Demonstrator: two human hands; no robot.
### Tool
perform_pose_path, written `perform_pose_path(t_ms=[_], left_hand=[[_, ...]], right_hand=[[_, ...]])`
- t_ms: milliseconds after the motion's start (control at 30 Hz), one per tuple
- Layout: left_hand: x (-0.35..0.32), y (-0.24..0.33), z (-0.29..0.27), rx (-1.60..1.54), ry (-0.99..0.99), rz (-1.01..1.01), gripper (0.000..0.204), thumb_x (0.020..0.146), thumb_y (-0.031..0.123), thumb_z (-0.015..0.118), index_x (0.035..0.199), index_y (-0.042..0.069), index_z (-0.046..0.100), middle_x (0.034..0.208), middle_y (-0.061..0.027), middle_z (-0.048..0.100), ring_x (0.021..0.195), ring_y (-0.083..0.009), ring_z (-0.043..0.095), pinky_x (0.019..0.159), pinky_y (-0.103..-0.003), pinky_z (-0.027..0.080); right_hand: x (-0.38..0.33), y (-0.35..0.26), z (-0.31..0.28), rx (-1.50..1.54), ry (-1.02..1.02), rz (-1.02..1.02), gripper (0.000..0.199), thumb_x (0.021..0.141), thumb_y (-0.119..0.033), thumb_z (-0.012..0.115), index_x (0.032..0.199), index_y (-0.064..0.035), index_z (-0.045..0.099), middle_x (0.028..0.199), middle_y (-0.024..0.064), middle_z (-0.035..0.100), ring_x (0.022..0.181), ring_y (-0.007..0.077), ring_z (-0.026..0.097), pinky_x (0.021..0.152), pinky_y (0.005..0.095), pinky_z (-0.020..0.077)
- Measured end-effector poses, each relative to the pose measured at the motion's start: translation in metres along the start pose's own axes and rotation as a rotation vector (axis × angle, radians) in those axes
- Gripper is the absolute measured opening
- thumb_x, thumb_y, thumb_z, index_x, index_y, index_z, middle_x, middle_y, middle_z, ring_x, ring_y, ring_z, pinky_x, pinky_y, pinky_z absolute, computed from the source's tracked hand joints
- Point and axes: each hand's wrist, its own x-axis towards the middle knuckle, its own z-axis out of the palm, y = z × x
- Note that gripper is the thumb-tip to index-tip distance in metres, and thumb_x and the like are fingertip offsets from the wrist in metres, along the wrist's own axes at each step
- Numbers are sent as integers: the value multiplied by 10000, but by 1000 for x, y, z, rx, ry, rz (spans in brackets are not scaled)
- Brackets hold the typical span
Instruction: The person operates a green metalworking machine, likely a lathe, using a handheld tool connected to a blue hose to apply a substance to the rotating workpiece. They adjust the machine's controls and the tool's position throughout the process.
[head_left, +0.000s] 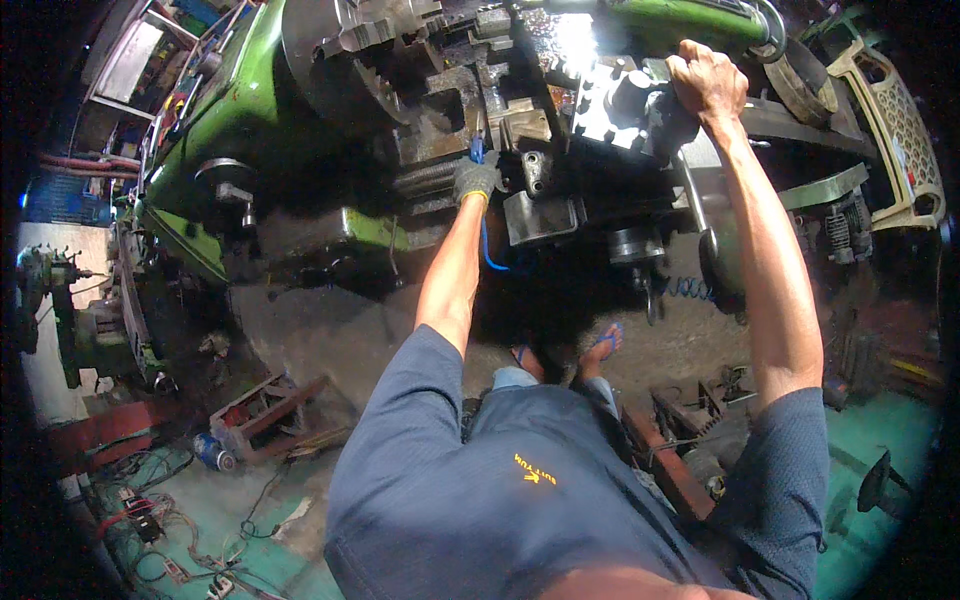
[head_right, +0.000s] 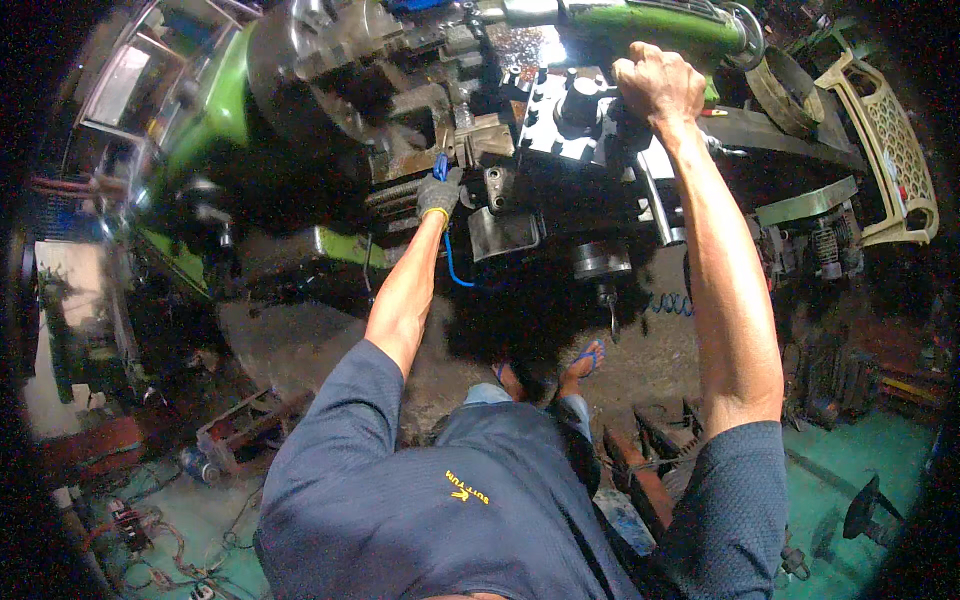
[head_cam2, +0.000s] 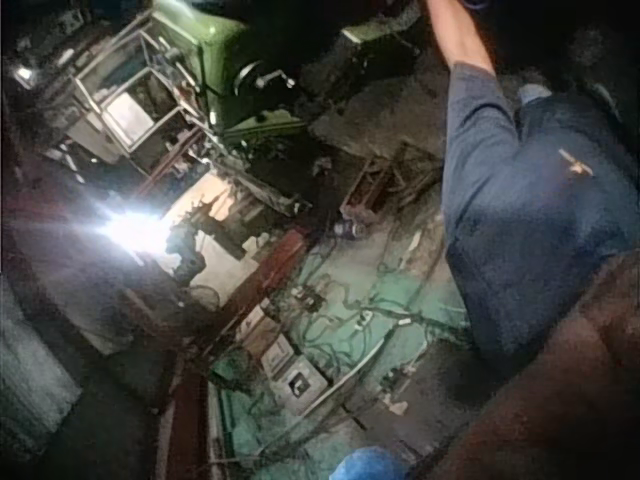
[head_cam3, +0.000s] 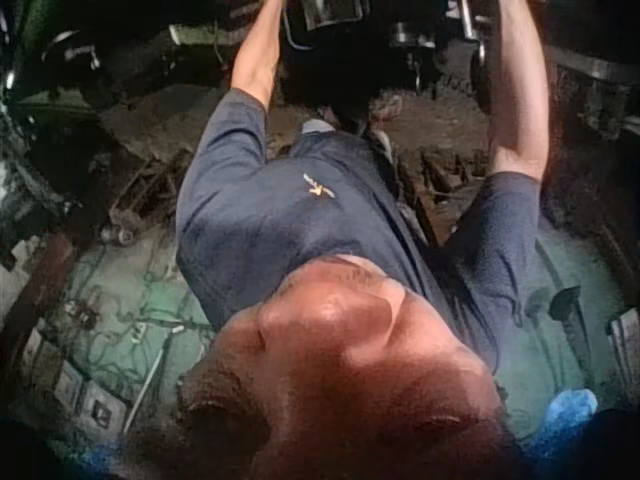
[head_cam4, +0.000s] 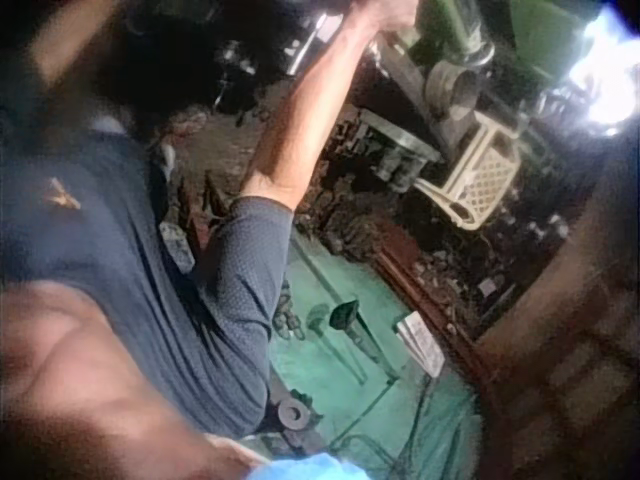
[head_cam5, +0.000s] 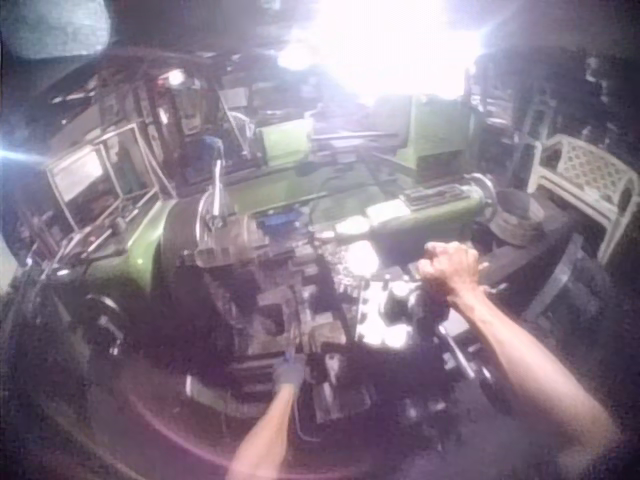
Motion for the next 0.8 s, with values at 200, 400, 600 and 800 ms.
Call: perform_pose_path(t_ms=[200,400,600,800], left_hand=[[11,13,7,29,-81,9,621,785,588,690,1015,12,711,1068,-271,691,1035,-420,670,879,-497,513],[16,18,11,27,-37,14,660,781,618,689,1043,13,711,1105,-267,686,1066,-418,660,906,-494,508],[28,11,12,111,36,-28,654,773,586,710,1104,23,694,1152,-250,681,1099,-416,652,916,-499,511],[22,19,4,130,-18,-51,622,781,588,705,1071,38,722,1166,-246,679,1098,-413,654,912,-496,512]], right_hand=[[-1,0,3,24,53,21,286,873,-385,499,933,-155,659,968,110,728,903,363,698,740,500,551],[0,2,7,14,76,-4,304,872,-405,501,912,-156,670,963,120,727,891,365,700,734,502,551],[-1,1,11,39,123,13,317,873,-402,494,934,-151,678,958,127,730,907,373,700,751,502,555],[-2,2,6,34,91,22,340,870,-408,491,985,-161,696,984,135,730,910,381,699,773,503,553]])
